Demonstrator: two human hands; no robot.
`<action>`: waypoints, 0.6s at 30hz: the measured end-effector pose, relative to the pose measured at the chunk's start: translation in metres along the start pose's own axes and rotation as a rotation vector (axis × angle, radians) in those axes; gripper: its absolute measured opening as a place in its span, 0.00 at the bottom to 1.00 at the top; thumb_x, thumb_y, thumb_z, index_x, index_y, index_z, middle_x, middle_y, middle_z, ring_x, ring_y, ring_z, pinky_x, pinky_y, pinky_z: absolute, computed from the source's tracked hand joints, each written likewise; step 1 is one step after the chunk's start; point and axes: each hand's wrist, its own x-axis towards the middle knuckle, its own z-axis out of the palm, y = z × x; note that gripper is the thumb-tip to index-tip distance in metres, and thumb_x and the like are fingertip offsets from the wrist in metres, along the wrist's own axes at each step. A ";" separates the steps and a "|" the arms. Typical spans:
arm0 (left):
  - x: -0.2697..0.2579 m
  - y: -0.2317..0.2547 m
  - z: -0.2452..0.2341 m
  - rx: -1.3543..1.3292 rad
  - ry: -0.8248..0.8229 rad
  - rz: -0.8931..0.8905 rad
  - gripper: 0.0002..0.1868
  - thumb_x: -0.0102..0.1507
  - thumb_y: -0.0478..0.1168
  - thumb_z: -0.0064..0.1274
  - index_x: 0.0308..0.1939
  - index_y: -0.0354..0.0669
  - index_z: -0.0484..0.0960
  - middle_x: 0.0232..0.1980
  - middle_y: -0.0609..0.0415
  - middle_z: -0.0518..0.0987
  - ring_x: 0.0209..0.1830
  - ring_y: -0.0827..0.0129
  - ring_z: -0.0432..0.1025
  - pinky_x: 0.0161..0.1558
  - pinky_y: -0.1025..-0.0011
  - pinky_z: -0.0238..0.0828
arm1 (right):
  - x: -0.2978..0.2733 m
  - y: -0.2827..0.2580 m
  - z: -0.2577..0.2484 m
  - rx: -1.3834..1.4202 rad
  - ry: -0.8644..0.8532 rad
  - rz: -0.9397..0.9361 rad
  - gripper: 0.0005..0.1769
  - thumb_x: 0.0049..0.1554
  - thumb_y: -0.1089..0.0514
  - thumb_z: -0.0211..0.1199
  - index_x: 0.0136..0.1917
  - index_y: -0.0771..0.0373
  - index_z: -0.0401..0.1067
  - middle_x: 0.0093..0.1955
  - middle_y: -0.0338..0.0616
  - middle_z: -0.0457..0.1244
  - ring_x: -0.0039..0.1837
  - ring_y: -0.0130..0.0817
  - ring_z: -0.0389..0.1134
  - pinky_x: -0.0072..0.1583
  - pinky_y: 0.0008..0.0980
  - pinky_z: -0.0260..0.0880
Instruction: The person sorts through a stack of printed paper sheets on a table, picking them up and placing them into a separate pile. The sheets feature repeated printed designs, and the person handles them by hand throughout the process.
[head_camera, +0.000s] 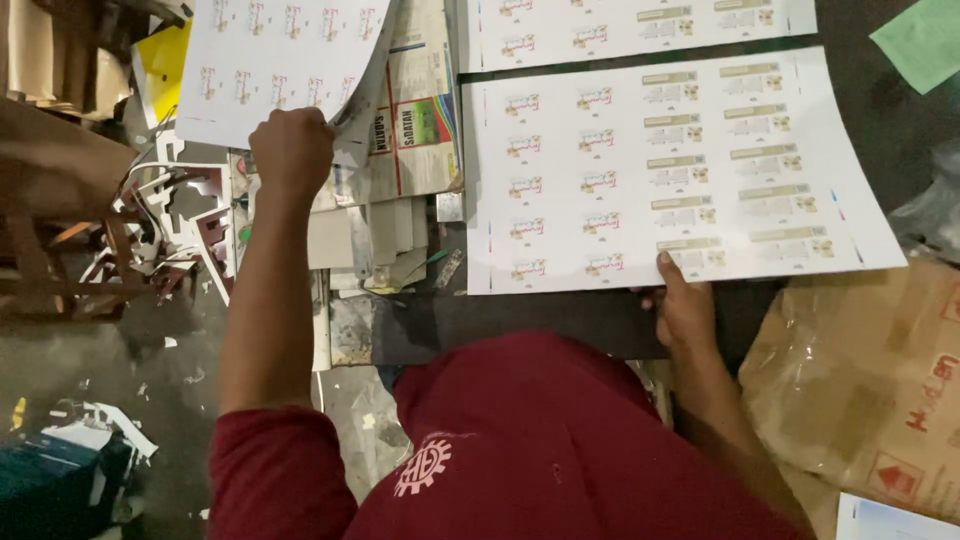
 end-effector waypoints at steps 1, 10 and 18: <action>0.001 -0.001 -0.003 -0.004 0.004 0.007 0.15 0.67 0.48 0.59 0.33 0.40 0.86 0.31 0.37 0.81 0.31 0.41 0.77 0.34 0.49 0.73 | 0.009 -0.004 0.003 0.002 0.006 -0.006 0.19 0.65 0.51 0.61 0.65 0.59 0.65 0.47 0.42 0.68 0.40 0.33 0.67 0.36 0.31 0.61; 0.000 -0.021 -0.009 0.073 0.098 0.047 0.13 0.69 0.48 0.58 0.35 0.45 0.88 0.32 0.41 0.82 0.31 0.44 0.77 0.33 0.50 0.72 | 0.055 -0.010 -0.017 0.100 -0.068 0.217 0.18 0.67 0.46 0.60 0.60 0.61 0.68 0.43 0.41 0.65 0.40 0.35 0.70 0.36 0.32 0.63; -0.002 0.002 -0.036 -0.226 -0.122 -0.206 0.23 0.70 0.56 0.60 0.30 0.42 0.86 0.25 0.46 0.79 0.27 0.47 0.74 0.33 0.53 0.70 | 0.027 -0.008 -0.006 -0.108 -0.227 0.220 0.22 0.64 0.53 0.57 0.69 0.61 0.69 0.52 0.45 0.71 0.43 0.29 0.70 0.39 0.29 0.64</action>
